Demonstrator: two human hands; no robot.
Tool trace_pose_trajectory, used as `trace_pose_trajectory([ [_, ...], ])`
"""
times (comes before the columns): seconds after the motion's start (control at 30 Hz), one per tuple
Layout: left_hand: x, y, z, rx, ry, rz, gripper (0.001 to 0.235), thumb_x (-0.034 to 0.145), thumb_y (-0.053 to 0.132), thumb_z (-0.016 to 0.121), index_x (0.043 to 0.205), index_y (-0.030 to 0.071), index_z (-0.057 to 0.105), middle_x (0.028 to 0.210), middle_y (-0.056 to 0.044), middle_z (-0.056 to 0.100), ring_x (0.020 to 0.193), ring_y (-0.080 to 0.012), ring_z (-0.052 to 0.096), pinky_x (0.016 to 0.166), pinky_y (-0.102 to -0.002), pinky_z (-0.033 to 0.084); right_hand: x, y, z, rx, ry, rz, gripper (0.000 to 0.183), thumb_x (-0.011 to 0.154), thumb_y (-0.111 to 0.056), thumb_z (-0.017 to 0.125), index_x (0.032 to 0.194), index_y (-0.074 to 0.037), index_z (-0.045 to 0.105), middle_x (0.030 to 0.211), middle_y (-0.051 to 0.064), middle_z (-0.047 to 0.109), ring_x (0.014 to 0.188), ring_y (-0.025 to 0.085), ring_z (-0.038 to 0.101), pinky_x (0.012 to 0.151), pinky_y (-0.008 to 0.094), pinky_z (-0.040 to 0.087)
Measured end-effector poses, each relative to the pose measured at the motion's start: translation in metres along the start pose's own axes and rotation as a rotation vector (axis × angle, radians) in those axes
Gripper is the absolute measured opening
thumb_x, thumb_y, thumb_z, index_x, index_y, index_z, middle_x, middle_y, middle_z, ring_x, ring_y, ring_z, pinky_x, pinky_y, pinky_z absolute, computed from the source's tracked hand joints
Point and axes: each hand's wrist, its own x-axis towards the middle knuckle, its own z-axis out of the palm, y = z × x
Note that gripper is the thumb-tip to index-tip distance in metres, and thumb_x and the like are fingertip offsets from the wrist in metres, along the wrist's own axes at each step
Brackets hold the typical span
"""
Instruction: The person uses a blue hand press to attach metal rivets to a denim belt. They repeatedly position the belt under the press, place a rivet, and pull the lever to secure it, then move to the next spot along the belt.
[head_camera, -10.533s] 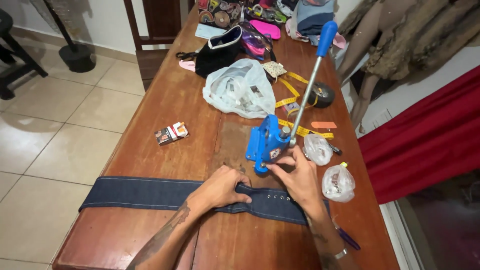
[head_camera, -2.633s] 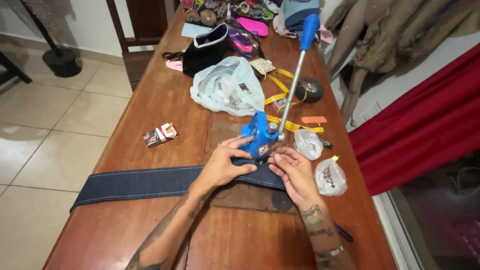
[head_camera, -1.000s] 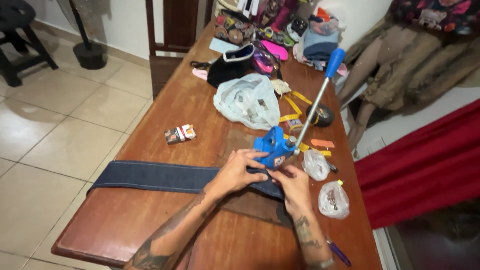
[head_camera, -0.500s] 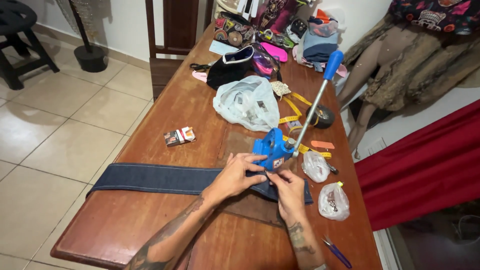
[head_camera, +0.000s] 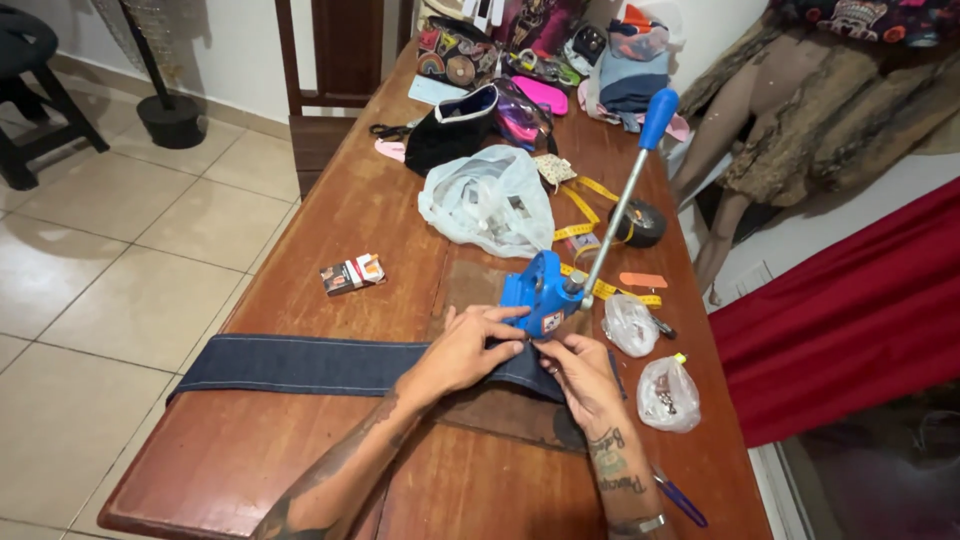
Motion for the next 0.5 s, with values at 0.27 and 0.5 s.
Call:
trace_pose_trajectory([
  [0.27,-0.002,0.019,-0.012,0.106,-0.032,0.057,0.031,0.120,0.042,0.069,0.133,0.028,0.094,0.183,0.003,0.068,0.173,-0.0492,0.051,0.135,-0.102,0.012,0.003,-0.009,-0.002,-0.023,-0.027,0.044,0.016,0.095,0.002,0.097,0.093,0.003,0.081,0.082,0.009,0.077,0.069,0.014,0.078,0.069,0.024,0.066],
  [0.5,0.021,-0.025,0.020,-0.109,0.025,0.012,0.033,0.118,0.044,0.069,0.113,0.026,0.096,0.175,0.002,0.077,0.164,-0.0508,0.062,0.132,-0.104,0.020,0.006,-0.007,-0.002,-0.013,-0.028,0.047,0.023,0.095,-0.001,0.097,0.093,0.003,0.075,0.082,0.009,0.075,0.069,0.014,0.077,0.067,0.022,0.062],
])
